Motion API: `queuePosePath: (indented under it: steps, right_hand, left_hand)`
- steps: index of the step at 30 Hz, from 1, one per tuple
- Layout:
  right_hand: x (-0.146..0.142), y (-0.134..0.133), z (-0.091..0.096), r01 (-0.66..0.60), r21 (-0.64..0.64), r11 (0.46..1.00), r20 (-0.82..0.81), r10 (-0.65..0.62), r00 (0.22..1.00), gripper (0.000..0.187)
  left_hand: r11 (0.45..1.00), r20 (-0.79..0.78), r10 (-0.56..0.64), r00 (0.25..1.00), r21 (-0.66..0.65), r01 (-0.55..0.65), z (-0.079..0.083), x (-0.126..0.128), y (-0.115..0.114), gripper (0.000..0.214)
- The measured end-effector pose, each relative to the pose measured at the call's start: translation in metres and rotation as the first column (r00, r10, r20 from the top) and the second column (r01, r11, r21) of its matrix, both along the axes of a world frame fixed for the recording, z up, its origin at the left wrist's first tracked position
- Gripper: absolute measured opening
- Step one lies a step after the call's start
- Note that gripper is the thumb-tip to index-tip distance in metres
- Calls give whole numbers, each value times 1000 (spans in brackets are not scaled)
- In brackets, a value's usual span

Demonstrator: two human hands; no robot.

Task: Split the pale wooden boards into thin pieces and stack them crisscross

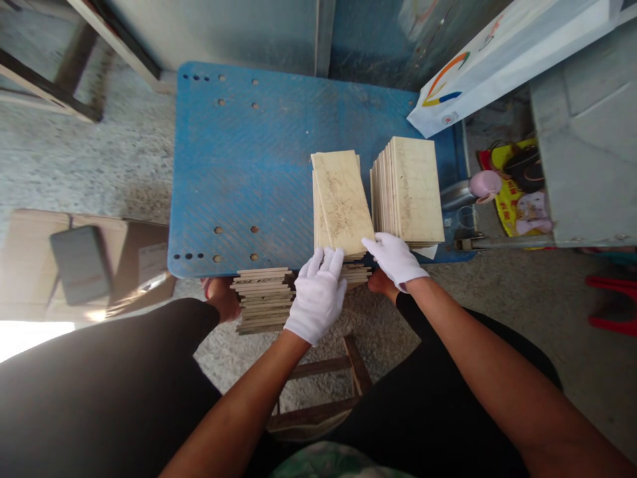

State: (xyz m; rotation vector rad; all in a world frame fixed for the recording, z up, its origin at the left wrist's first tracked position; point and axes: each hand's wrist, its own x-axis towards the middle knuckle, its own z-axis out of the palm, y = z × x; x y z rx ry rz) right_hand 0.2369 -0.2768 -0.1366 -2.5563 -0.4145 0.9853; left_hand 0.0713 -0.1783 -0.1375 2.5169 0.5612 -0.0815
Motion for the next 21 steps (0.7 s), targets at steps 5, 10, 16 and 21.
queuePosePath:
  steps: [5,10,16,21]
  right_hand:
    - [1,0,-8,220,134,966,-83,-210,974,35]
    - [-2,7,11,460,257,850,-360,-358,862,41]
    - [-4,7,21,481,397,782,-541,-223,811,47]
    - [-21,8,29,484,414,771,-612,-159,775,50]
  left_hand:
    - [999,-26,13,1000,39,-12,1,-1,0,57]
    - [994,6,98,995,-42,-98,2,0,2,58]
    - [855,-36,383,923,-365,-369,13,10,18,60]
    - [303,-168,708,686,-805,-510,18,14,57,64]
